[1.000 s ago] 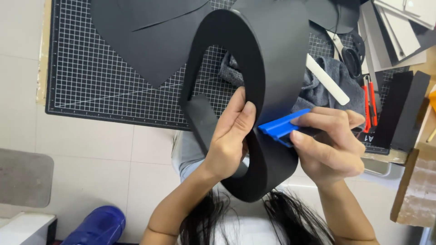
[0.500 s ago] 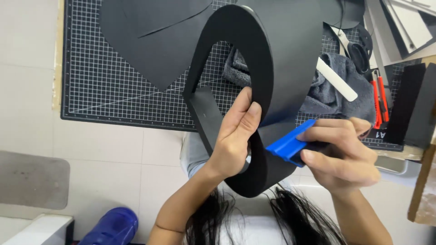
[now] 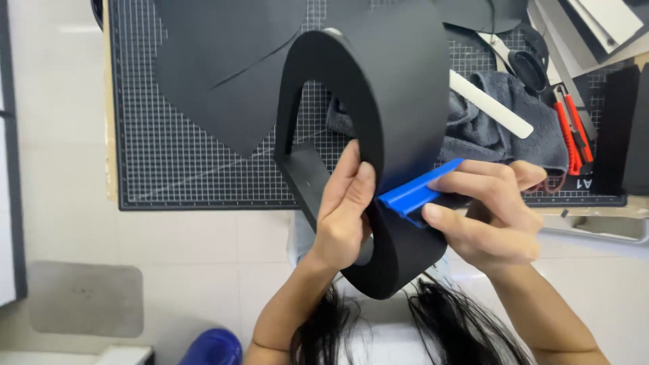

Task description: Assembling a 3D foam letter by applying adhesive and smoothing edges with tools.

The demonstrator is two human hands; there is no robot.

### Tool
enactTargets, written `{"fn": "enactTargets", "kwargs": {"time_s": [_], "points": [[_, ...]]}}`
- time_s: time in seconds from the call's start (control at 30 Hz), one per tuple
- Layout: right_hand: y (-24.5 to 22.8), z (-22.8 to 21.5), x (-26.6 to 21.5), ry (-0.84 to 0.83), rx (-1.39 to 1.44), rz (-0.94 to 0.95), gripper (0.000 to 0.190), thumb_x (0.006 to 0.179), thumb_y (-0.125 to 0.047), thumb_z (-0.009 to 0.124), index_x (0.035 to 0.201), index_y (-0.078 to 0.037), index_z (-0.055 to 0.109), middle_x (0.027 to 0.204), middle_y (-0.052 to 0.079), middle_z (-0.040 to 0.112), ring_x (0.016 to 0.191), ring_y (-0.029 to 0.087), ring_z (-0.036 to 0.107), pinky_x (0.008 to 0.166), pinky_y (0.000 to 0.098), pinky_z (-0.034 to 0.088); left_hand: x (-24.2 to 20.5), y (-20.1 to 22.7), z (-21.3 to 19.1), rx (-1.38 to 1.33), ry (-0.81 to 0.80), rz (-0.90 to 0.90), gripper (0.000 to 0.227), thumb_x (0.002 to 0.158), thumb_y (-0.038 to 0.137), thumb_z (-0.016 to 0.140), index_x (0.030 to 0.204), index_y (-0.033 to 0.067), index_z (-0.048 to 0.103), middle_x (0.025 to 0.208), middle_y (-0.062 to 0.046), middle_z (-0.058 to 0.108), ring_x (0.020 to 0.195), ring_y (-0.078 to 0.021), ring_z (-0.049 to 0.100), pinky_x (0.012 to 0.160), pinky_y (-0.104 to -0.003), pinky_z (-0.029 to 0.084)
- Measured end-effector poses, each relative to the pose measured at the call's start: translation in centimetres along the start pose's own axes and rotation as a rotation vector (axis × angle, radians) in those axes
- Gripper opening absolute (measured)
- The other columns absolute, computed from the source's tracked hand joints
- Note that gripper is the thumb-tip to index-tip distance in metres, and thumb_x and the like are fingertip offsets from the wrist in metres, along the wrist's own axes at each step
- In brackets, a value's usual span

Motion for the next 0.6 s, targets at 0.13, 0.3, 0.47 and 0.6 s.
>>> {"fn": "enactTargets", "kwargs": {"time_s": [0.13,0.3,0.47,0.6], "points": [[0.1,-0.2,1.0,0.033,-0.052,-0.004,0.018,0.099,-0.003,0.051,0.091,-0.012,0.065,0.089,0.025,0.068,0.075,0.036,0.063,0.097,0.043,0.028,-0.1,-0.1,0.1,0.018,0.023,0.019,0.049,0.107,0.027,0.045,0.147,-0.0022,0.043,0.142,-0.014,0.053,0.132,-0.0201,0.051,0.117,-0.033,0.04],[0.8,-0.5,2.2,0.091,-0.062,0.019,0.009,0.103,0.0,0.059,0.108,-0.006,0.064,0.092,0.025,0.068,0.077,0.034,0.062,0.084,0.0421,0.032,-0.9,-1.7,-0.5,-0.037,-0.011,-0.101,0.044,0.109,0.027,0.046,0.145,0.0014,0.046,0.118,-0.002,0.06,0.106,-0.0072,0.057,0.092,-0.02,0.046],[0.1,-0.7,0.5,-0.039,0.008,0.028,0.027,0.103,-0.011,0.045,0.097,-0.017,0.071,0.097,0.023,0.069,0.079,0.032,0.063,0.09,0.0409,0.027,0.0,-0.2,0.4,0.01,0.018,-0.043,0.048,0.107,0.025,0.042,0.148,-0.0015,0.041,0.141,-0.016,0.055,0.13,-0.0219,0.053,0.114,-0.033,0.043],[0.7,-1.0,2.9,-0.005,-0.04,0.043,0.014,0.1,-0.004,0.056,0.098,-0.009,0.068,0.098,0.021,0.068,0.081,0.034,0.064,0.095,0.0427,0.029,-0.3,-1.4,-0.8,0.042,0.036,-0.056,0.054,0.105,0.024,0.045,0.151,-0.0024,0.035,0.153,-0.015,0.044,0.143,-0.0212,0.041,0.122,-0.034,0.033]]}}
Point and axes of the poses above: each hand's wrist, its own x-axis towards the middle knuckle, its own z-axis out of the palm, y = z × x, the point moved 2 cm from there along x, towards the middle knuckle
